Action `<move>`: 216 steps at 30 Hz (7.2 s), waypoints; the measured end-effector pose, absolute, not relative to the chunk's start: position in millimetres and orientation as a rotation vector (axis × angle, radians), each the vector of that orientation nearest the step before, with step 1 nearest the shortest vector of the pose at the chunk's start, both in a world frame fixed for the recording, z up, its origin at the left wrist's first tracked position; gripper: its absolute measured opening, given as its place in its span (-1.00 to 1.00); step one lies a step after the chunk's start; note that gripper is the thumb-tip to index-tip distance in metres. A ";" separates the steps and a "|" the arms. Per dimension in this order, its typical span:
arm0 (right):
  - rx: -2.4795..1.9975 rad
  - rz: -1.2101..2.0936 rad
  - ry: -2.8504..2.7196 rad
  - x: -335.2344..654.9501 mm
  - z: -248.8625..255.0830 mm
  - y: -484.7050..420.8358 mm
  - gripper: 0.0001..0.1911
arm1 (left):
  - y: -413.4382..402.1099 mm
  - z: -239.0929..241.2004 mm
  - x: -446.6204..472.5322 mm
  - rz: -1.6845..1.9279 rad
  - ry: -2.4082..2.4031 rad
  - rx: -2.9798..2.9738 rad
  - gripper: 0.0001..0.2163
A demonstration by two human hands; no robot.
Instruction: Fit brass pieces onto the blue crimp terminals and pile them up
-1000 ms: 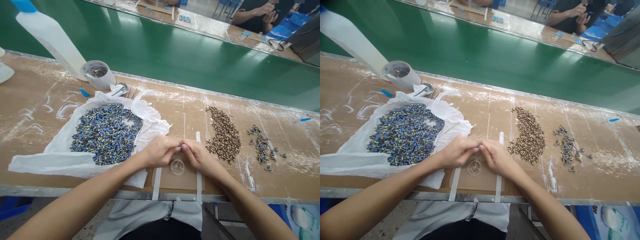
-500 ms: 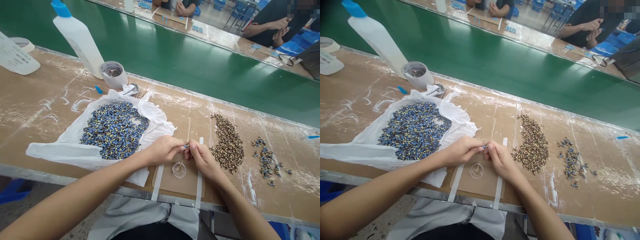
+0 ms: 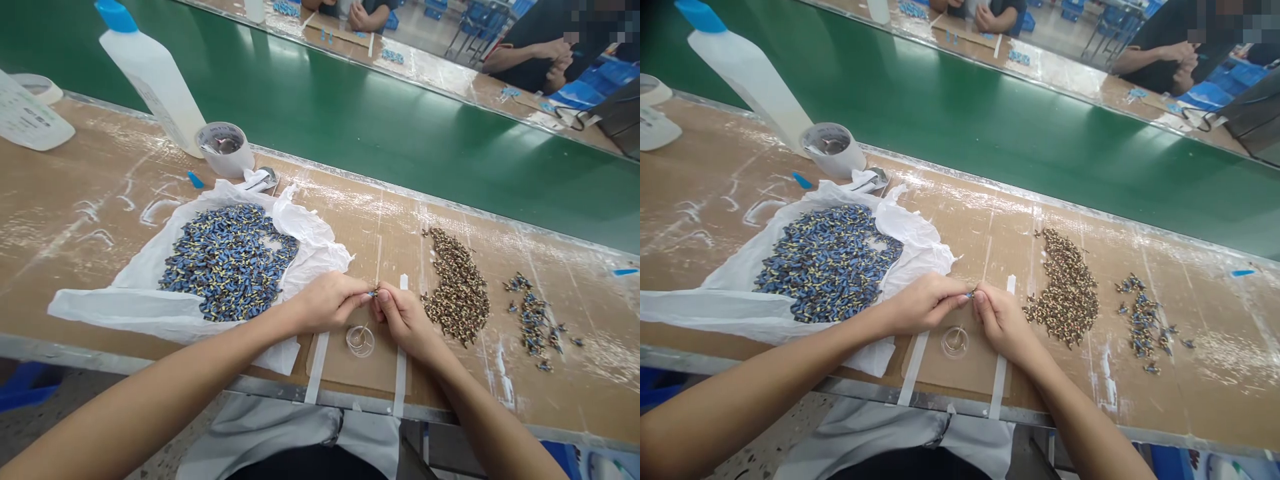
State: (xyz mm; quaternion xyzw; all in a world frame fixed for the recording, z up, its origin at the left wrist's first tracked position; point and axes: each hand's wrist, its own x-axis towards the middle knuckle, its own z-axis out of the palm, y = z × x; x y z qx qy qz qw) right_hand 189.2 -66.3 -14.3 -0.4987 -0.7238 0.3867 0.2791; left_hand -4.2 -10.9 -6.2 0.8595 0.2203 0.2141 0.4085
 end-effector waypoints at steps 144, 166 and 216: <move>-1.730 0.563 -1.657 282.0 1.9 -36.7 -0.69 | 23.1 51.5 -72.9 0.545 1.099 1.717 -0.80; -1.663 0.651 -1.870 258.1 2.3 -41.2 -0.73 | 3.6 15.3 -25.0 0.384 0.755 1.856 -0.81; -1.111 0.917 -1.860 193.0 0.9 -49.6 -0.90 | -6.0 17.2 -11.1 0.128 0.498 1.670 -0.63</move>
